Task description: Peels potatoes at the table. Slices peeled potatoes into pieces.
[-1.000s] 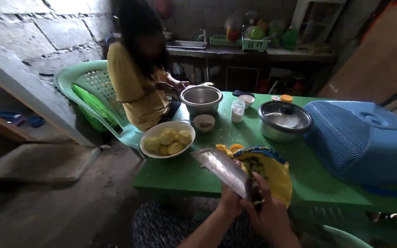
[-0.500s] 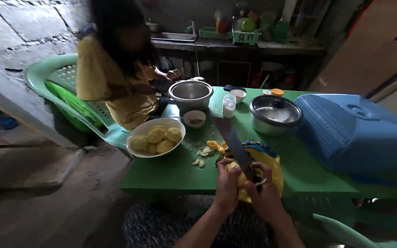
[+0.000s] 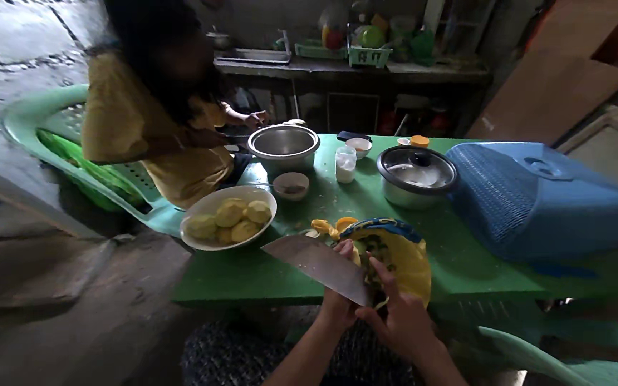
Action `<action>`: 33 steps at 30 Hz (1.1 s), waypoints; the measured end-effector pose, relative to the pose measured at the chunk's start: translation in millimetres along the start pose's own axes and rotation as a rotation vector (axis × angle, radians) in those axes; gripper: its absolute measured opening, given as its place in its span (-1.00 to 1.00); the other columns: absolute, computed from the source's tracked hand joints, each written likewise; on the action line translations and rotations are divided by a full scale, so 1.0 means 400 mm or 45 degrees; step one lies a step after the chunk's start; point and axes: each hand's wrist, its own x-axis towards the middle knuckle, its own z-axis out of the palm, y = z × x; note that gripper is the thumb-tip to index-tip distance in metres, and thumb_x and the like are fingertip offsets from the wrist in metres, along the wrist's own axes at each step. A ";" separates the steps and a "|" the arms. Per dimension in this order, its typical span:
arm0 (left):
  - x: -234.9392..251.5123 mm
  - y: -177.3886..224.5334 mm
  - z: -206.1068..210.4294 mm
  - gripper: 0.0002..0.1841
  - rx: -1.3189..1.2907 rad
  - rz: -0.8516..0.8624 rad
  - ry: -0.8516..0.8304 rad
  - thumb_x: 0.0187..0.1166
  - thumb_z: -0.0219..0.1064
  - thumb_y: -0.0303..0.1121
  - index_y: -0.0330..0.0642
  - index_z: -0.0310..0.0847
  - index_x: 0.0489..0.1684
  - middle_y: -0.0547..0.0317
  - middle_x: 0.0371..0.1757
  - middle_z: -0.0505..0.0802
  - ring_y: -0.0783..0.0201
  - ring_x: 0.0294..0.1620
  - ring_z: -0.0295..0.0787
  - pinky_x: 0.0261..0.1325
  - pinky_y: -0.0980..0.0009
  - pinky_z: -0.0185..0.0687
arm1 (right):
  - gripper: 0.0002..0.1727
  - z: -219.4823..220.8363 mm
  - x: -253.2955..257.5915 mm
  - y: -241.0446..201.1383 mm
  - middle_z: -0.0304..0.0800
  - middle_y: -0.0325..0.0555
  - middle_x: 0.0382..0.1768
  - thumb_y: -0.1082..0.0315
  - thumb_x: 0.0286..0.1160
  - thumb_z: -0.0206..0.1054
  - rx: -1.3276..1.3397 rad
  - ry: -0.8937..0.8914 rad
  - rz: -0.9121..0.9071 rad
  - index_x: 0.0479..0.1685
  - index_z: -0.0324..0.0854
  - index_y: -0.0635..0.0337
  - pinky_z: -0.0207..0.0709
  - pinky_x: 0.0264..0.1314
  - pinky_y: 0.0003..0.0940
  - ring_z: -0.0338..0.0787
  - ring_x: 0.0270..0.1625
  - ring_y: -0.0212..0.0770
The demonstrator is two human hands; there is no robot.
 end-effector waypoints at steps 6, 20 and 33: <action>-0.005 -0.011 -0.002 -0.81 -0.005 0.088 0.015 0.74 0.14 -0.39 -0.22 0.49 0.17 0.21 -0.11 0.82 0.42 -0.07 0.80 0.02 0.43 0.77 | 0.00 0.000 0.004 -0.006 0.83 -0.14 -0.48 -0.49 0.56 -0.04 -0.067 0.028 -0.016 0.70 0.33 0.20 0.60 -0.67 -0.16 0.74 -0.62 -0.19; -0.011 -0.012 -0.010 -0.76 0.217 0.275 -0.149 0.78 0.03 -0.34 -0.17 0.46 0.25 0.41 -0.02 0.80 0.56 0.03 0.75 0.16 0.53 0.71 | 0.12 -0.028 0.026 -0.013 0.81 -0.10 -0.42 -0.54 0.47 0.04 0.312 -0.228 0.207 0.83 0.07 0.18 0.67 -0.54 -0.05 0.76 -0.53 -0.18; 0.000 -0.014 -0.024 -0.73 0.364 0.298 -0.197 0.64 0.08 -0.43 -0.33 0.46 0.20 0.34 -0.06 0.84 0.52 -0.01 0.78 0.14 0.46 0.74 | 0.10 -0.028 0.038 0.005 0.86 -0.04 -0.18 -0.52 0.49 0.05 0.395 -0.230 0.207 0.78 0.10 0.23 0.74 -0.40 -0.04 0.84 -0.34 -0.19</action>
